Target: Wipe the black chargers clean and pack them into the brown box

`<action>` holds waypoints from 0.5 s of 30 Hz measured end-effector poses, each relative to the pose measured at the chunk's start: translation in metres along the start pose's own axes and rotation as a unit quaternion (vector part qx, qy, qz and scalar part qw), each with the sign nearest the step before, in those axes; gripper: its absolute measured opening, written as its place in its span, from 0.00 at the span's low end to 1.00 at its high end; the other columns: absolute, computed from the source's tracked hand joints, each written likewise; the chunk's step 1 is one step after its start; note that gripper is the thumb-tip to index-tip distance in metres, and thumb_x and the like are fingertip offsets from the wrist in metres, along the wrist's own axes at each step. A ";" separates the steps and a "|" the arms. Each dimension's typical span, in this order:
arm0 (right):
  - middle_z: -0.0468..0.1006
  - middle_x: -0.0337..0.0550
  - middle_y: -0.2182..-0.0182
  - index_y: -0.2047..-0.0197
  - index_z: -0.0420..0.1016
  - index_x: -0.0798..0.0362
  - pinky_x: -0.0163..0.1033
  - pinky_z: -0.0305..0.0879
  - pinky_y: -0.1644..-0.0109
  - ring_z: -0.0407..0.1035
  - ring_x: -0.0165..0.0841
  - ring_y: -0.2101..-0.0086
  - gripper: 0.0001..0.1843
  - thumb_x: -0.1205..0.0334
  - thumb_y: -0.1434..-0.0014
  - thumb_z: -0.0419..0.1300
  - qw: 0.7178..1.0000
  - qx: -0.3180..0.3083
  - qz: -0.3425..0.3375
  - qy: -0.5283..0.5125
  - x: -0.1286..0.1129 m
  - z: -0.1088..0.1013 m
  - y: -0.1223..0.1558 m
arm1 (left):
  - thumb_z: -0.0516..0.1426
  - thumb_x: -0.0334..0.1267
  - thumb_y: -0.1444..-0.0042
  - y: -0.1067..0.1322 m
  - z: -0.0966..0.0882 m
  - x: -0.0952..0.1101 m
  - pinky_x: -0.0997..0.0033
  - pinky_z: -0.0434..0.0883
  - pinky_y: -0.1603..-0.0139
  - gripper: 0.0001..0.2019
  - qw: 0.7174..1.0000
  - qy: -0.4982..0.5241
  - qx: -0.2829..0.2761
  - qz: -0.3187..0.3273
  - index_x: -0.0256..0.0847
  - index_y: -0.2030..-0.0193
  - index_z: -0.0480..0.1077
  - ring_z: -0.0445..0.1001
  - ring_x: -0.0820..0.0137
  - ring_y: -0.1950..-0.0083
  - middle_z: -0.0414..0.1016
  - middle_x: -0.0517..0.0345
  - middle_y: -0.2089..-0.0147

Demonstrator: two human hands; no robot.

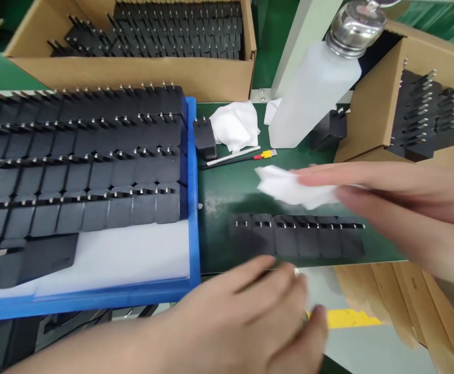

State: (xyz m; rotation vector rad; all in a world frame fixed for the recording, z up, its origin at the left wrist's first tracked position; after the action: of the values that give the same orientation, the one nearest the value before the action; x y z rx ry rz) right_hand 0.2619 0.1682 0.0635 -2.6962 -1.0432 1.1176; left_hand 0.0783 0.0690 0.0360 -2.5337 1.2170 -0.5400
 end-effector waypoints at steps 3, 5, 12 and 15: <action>0.79 0.33 0.48 0.39 0.71 0.39 0.39 0.73 0.44 0.74 0.36 0.47 0.22 0.62 0.36 0.59 0.998 -0.038 -0.030 -0.038 -0.015 0.029 -0.020 | 0.47 0.35 0.32 -0.036 0.018 0.002 0.65 0.71 0.38 0.18 0.986 0.007 -0.015 0.168 0.41 0.45 0.74 0.72 0.65 0.39 0.75 0.56 0.41; 0.80 0.31 0.50 0.39 0.71 0.39 0.37 0.73 0.46 0.75 0.34 0.48 0.22 0.64 0.36 0.58 0.988 -0.112 -0.069 -0.077 -0.022 0.052 -0.037 | 0.45 0.31 0.32 -0.055 0.030 -0.009 0.68 0.67 0.35 0.20 0.982 -0.019 -0.035 0.183 0.38 0.41 0.72 0.70 0.67 0.36 0.73 0.56 0.38; 0.70 0.35 0.38 0.34 0.63 0.49 0.35 0.67 0.38 0.66 0.31 0.40 0.28 0.78 0.33 0.47 0.868 -0.454 -0.159 -0.124 0.004 0.076 -0.086 | 0.44 0.29 0.34 -0.059 0.050 -0.023 0.72 0.57 0.27 0.25 0.974 -0.067 -0.137 0.169 0.39 0.32 0.61 0.58 0.73 0.28 0.59 0.62 0.28; 0.69 0.37 0.38 0.36 0.66 0.51 0.39 0.51 0.27 0.60 0.30 0.36 0.23 0.72 0.31 0.51 0.860 -0.454 -0.151 -0.175 0.021 0.061 -0.079 | 0.41 0.31 0.32 -0.058 0.052 -0.022 0.72 0.57 0.28 0.25 0.976 -0.045 -0.162 0.139 0.39 0.30 0.56 0.55 0.73 0.27 0.54 0.63 0.27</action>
State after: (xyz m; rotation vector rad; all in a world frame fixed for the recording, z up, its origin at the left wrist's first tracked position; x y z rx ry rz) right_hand 0.1883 0.2295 0.0274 -2.7331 -2.4974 1.2993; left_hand 0.1283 0.1255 0.0084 -2.5373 1.7076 -0.1701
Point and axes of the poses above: each hand's wrist, its own y-axis away from the middle knuckle, its own z-axis out of the palm, x = y × z, the point moved 4 cm from there along -y, towards the middle knuckle
